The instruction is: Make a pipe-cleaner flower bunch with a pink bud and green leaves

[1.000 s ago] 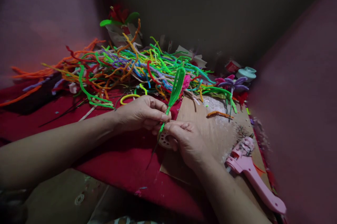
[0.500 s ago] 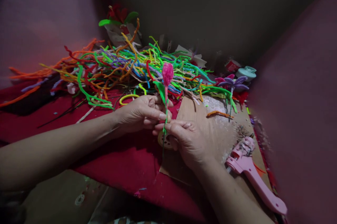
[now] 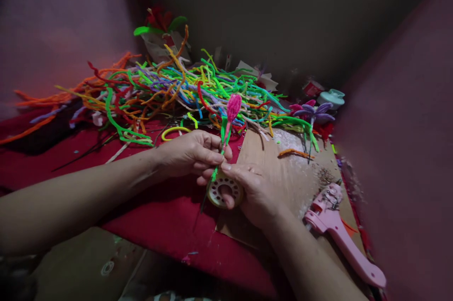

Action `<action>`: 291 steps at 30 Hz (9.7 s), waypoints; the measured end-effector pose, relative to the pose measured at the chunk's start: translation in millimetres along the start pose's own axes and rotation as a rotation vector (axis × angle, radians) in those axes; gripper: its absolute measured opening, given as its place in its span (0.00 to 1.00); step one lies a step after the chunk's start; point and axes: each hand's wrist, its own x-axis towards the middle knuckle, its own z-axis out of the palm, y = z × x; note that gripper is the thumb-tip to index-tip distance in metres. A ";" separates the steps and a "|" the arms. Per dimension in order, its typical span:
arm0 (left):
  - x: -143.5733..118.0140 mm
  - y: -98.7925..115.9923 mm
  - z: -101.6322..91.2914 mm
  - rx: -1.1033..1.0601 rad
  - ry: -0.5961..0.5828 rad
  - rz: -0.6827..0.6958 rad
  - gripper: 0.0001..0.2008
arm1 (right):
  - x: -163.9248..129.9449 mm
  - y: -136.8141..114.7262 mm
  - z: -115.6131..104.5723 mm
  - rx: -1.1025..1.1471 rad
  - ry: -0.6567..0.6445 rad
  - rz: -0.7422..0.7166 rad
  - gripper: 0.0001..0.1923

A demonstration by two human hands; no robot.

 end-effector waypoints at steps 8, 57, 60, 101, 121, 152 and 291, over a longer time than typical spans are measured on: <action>1.3 0.9 -4.7 -0.037 -0.097 -0.058 0.08 | -1.4 -3.4 5.9 -0.058 0.028 0.007 0.12; 2.2 -3.3 -0.2 -0.145 -0.087 0.015 0.18 | -2.5 -3.8 6.0 -0.120 0.042 -0.085 0.11; 2.4 -2.8 0.6 -0.189 -0.076 0.002 0.19 | -2.9 -2.6 6.6 -0.082 0.019 -0.080 0.11; -1.9 3.1 6.3 -0.182 -0.068 -0.061 0.11 | -4.8 2.6 5.4 -0.053 -0.068 -0.072 0.13; -5.5 6.5 10.8 0.052 0.119 -0.010 0.09 | 0.5 1.8 3.3 -0.068 0.040 -0.075 0.17; -4.8 6.0 12.1 0.081 0.068 0.032 0.10 | -1.4 3.2 0.3 -0.206 0.124 -0.141 0.13; -97.0 -13.7 13.5 0.413 -0.132 -0.443 0.11 | -13.5 -7.5 -11.5 -0.334 0.316 0.014 0.08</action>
